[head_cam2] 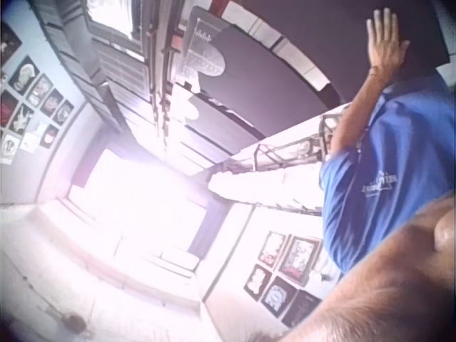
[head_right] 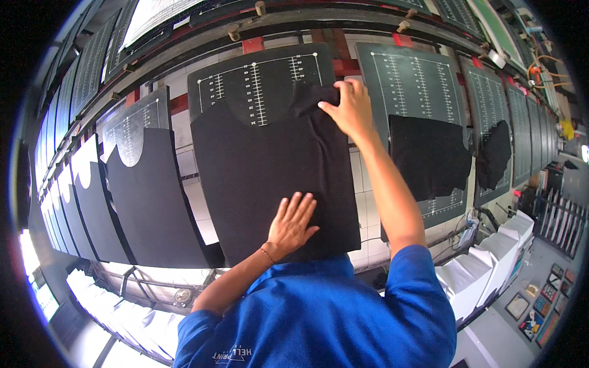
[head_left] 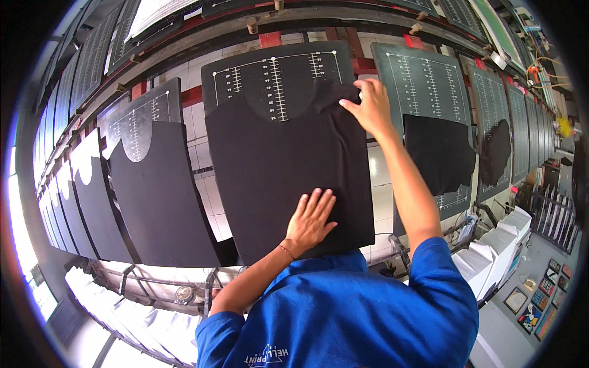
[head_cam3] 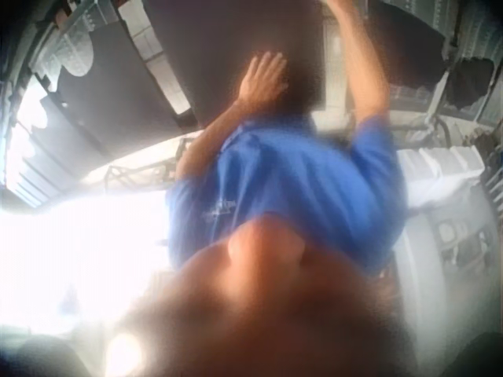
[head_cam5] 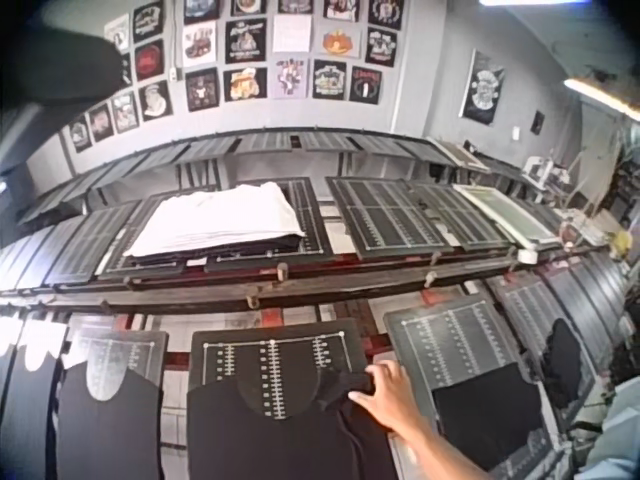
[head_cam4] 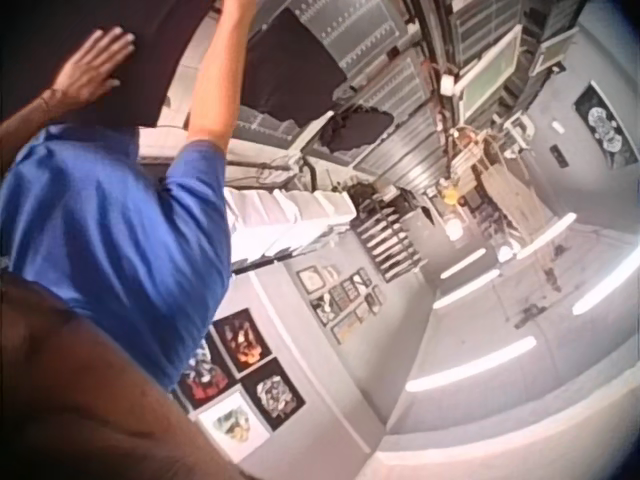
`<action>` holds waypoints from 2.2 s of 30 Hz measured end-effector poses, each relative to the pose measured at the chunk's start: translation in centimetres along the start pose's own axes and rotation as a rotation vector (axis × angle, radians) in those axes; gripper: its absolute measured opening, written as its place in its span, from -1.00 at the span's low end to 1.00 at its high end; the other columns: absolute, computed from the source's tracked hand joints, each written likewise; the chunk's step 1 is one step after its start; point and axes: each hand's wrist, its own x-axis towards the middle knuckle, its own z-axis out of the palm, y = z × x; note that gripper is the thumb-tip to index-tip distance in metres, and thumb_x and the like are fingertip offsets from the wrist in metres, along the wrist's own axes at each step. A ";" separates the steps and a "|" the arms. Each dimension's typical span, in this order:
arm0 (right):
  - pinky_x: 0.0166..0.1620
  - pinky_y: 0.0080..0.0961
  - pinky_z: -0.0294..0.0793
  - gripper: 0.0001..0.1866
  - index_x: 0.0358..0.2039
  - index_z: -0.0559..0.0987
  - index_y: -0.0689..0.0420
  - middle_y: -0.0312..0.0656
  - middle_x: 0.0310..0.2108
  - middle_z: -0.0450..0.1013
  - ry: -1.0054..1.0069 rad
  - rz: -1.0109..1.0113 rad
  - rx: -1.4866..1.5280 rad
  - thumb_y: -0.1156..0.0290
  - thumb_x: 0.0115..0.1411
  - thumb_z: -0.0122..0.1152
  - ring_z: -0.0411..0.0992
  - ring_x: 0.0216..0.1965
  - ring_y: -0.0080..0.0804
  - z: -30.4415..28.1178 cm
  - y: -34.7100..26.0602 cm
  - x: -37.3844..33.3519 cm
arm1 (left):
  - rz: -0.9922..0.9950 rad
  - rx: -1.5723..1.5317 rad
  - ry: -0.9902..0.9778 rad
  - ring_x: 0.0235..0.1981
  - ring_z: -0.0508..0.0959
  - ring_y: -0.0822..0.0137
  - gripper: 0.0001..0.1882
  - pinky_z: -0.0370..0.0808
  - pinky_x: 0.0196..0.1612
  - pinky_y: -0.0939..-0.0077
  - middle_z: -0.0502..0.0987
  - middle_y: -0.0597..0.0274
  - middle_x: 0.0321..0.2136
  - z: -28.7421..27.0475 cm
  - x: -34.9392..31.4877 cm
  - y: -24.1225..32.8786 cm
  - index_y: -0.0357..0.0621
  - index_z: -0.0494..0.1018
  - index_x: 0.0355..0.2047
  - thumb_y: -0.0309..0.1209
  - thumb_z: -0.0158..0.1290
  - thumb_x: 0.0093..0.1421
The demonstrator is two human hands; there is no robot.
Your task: The person places black t-shirts onto a screen printing press, aligning them with grid markings and smoothing the fabric. Later, the person uses an orange heat gun to apply heat to white t-shirts with printed logos, moving the tool across the surface to cure the design.
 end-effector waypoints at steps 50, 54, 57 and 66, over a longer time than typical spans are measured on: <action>-0.19 -0.42 0.58 -0.76 -0.13 0.62 0.22 -0.07 -0.29 0.64 -0.159 0.636 0.496 0.33 0.38 0.11 0.64 -0.25 -0.28 -14.3 -5.4 -28.6 | 0.357 0.160 -0.059 0.46 0.06 0.07 -0.24 -0.01 0.46 0.06 0.12 0.08 0.43 5.5 -6.2 7.9 -0.11 0.19 0.38 0.12 -0.09 0.33; -0.20 -0.43 0.55 -0.78 -0.14 0.62 0.20 -0.11 -0.31 0.64 0.007 0.753 0.352 0.36 0.34 0.13 0.64 -0.27 -0.28 -18.9 4.8 -29.4 | 0.507 -0.038 0.025 0.45 0.07 0.00 -0.26 0.01 0.46 0.05 0.13 0.00 0.41 7.0 1.0 11.9 -0.13 0.18 0.37 0.05 -0.04 0.34; -0.23 -0.54 0.53 -0.76 -0.08 0.61 0.21 -0.18 -0.30 0.63 0.126 0.805 0.282 0.36 0.33 0.15 0.57 -0.35 -0.48 -21.9 13.5 -31.1 | 0.479 -0.220 0.144 0.37 0.22 -0.05 -0.41 0.19 0.39 0.07 0.24 -0.03 0.34 8.1 7.0 16.6 -0.18 0.29 0.27 -0.20 0.07 0.31; 0.01 -0.08 0.46 -0.35 -0.01 0.54 0.22 0.05 -0.09 0.58 0.083 0.939 0.020 -0.14 0.18 0.23 0.52 -0.03 0.06 -25.4 35.2 -29.4 | 0.237 -0.586 0.333 -0.07 0.56 -0.02 -0.80 0.50 0.05 0.21 0.58 0.01 -0.12 10.4 23.6 32.6 -0.29 0.53 -0.13 -0.53 0.07 0.24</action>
